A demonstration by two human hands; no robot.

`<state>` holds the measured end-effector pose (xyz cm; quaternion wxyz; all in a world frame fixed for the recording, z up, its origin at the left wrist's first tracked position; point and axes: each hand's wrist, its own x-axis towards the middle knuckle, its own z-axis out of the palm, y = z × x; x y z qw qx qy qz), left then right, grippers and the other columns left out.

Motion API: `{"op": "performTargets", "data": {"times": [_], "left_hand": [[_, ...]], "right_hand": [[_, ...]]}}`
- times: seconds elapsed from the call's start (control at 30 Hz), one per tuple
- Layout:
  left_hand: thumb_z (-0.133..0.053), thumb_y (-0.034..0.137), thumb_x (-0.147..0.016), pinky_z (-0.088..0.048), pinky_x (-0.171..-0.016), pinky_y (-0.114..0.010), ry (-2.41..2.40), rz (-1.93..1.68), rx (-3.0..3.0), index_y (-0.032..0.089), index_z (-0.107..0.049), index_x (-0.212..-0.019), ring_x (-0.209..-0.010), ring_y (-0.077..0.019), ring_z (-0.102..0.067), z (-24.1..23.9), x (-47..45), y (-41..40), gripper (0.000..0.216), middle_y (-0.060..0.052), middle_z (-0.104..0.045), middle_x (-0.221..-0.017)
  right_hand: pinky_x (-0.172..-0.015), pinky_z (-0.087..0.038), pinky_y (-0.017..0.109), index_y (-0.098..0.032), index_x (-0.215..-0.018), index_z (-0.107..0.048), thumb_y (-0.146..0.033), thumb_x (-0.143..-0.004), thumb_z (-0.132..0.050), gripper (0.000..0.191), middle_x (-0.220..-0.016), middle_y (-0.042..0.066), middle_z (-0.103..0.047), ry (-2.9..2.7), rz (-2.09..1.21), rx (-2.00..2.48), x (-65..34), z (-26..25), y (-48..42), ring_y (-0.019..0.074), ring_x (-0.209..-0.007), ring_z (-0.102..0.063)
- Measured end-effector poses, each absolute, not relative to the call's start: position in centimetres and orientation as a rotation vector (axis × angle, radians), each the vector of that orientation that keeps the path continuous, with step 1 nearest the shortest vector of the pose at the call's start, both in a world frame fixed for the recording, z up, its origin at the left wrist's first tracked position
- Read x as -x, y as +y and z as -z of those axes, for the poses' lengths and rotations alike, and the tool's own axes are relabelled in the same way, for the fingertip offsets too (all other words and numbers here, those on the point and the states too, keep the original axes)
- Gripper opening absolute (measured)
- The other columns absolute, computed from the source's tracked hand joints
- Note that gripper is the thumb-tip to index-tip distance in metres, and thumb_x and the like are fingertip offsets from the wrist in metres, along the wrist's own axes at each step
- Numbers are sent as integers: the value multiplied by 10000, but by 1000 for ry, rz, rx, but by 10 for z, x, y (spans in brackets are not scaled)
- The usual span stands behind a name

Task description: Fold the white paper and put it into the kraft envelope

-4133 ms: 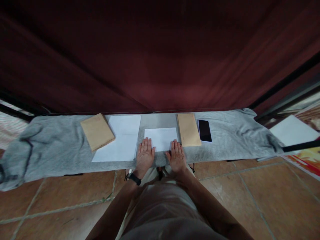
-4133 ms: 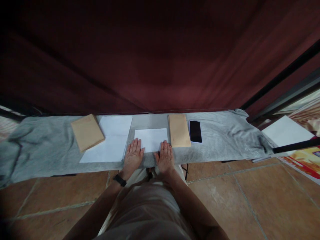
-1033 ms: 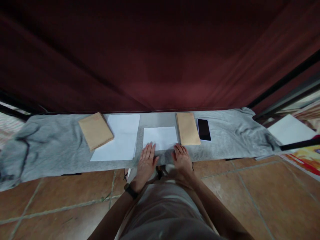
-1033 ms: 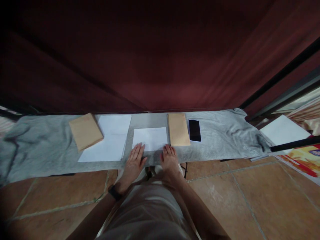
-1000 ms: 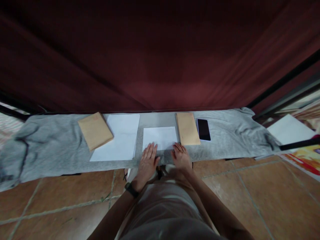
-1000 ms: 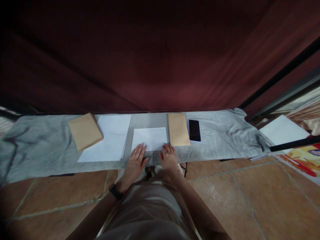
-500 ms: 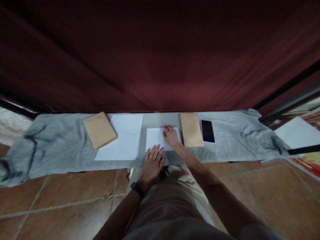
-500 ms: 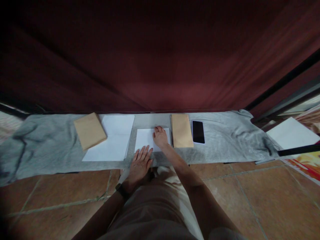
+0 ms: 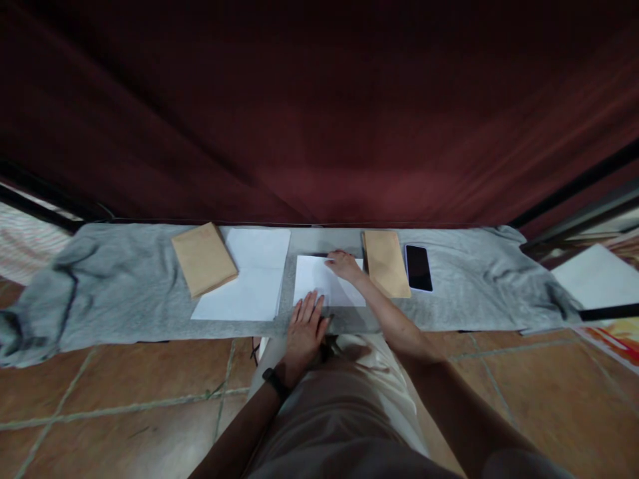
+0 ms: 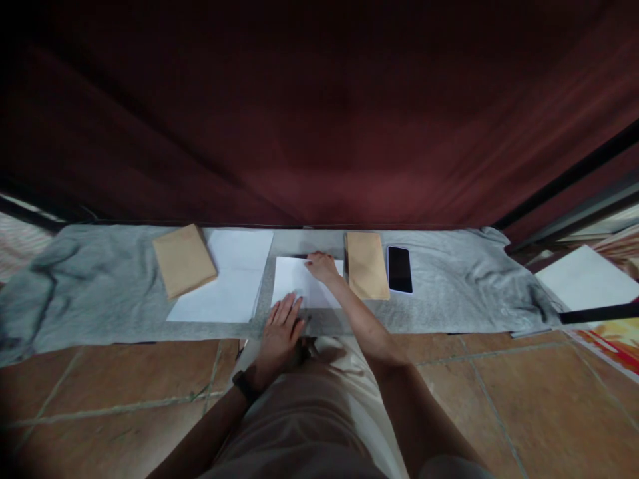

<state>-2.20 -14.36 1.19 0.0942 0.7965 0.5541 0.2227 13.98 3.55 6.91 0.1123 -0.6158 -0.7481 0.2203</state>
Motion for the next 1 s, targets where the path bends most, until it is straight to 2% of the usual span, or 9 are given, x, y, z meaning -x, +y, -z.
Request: {"op": "performTargets", "data": {"times": [0.17,0.23,0.3,0.47,0.57,0.67,0.77,0.87,1.0], "left_hand": [[-428,391,-1065,-286,-1275,-498,1794,-1156,-1800,274,-197,-1646,-1593,-257,-199,-13,36,-136,636,-108,-177,-1734],[-465,424,-1054,-368,-1238,-472,1751,-1266,-1581,305,-119,-1653,-1563,-251,-292,-17,44,-126,702,-118,-240,-1714],[-512,445,-1035,-474,-1158,-442,1613,-1299,-1439,330,-103,-1649,-1497,-252,-423,-25,51,-113,747,-126,-339,-1672],[-663,468,-938,-478,-1157,-440,1425,-1349,-1330,274,-398,-1562,-1451,-281,-484,-52,60,-89,705,-116,-449,-1612],[-658,450,-930,-446,-1182,-479,1366,-1266,-1444,225,-556,-1463,-1396,-288,-544,-56,64,-88,588,-112,-574,-1513],[-658,387,-922,-434,-1191,-508,1301,-1144,-1671,228,-678,-1336,-1361,-284,-578,-46,68,-95,445,-96,-664,-1411],[-595,234,-934,-464,-1170,-510,1276,-1022,-1899,250,-723,-1268,-1331,-256,-603,-32,71,-104,358,-79,-687,-1379],[-533,63,-882,-492,-1151,-497,1263,-875,-2111,271,-697,-1306,-1336,-232,-597,-23,73,-111,500,-55,-682,-1389],[-526,-18,-809,-453,-1190,-496,1217,-656,-2382,274,-644,-1375,-1401,-220,-543,-16,76,-118,648,-38,-658,-1428]], "right_hand": [[-782,-506,234,-195,-1037,-711,-265,-996,-507,219,-956,8,-746,-2106,-735,1616,-157,-98,41,157,-863,-672],[-715,-490,221,-189,-1011,-680,-334,-1009,-490,239,-869,-12,-702,-1935,-823,1391,-163,-111,42,141,-786,-639],[-735,-494,222,-209,-996,-655,-417,-990,-535,240,-875,-24,-686,-1731,-941,1108,-166,-122,39,137,-802,-631],[-1065,-454,340,-234,-959,-649,-390,-932,-621,161,-1157,36,-716,-1648,-998,905,-168,-125,13,193,-1182,-623],[-1102,-449,382,-235,-908,-652,-277,-931,-553,110,-1181,58,-722,-1679,-1007,953,-174,-105,-10,209,-1240,-612],[-1122,-446,402,-235,-854,-659,-175,-895,-525,153,-1197,72,-727,-1709,-958,1050,-186,-72,-32,214,-1254,-617],[-1115,-465,422,-231,-886,-694,-108,-876,-502,228,-1176,82,-740,-1742,-873,1134,-198,-40,-54,212,-1250,-628],[-1114,-480,454,-236,-1006,-737,-69,-839,-561,294,-1237,84,-735,-1947,-798,1177,-207,-18,-77,222,-1275,-621],[-1211,-379,526,-223,-1289,-698,-122,-799,-687,501,-1430,104,-648,-2229,-642,1191,-212,-8,-104,265,-1392,-535]]}}
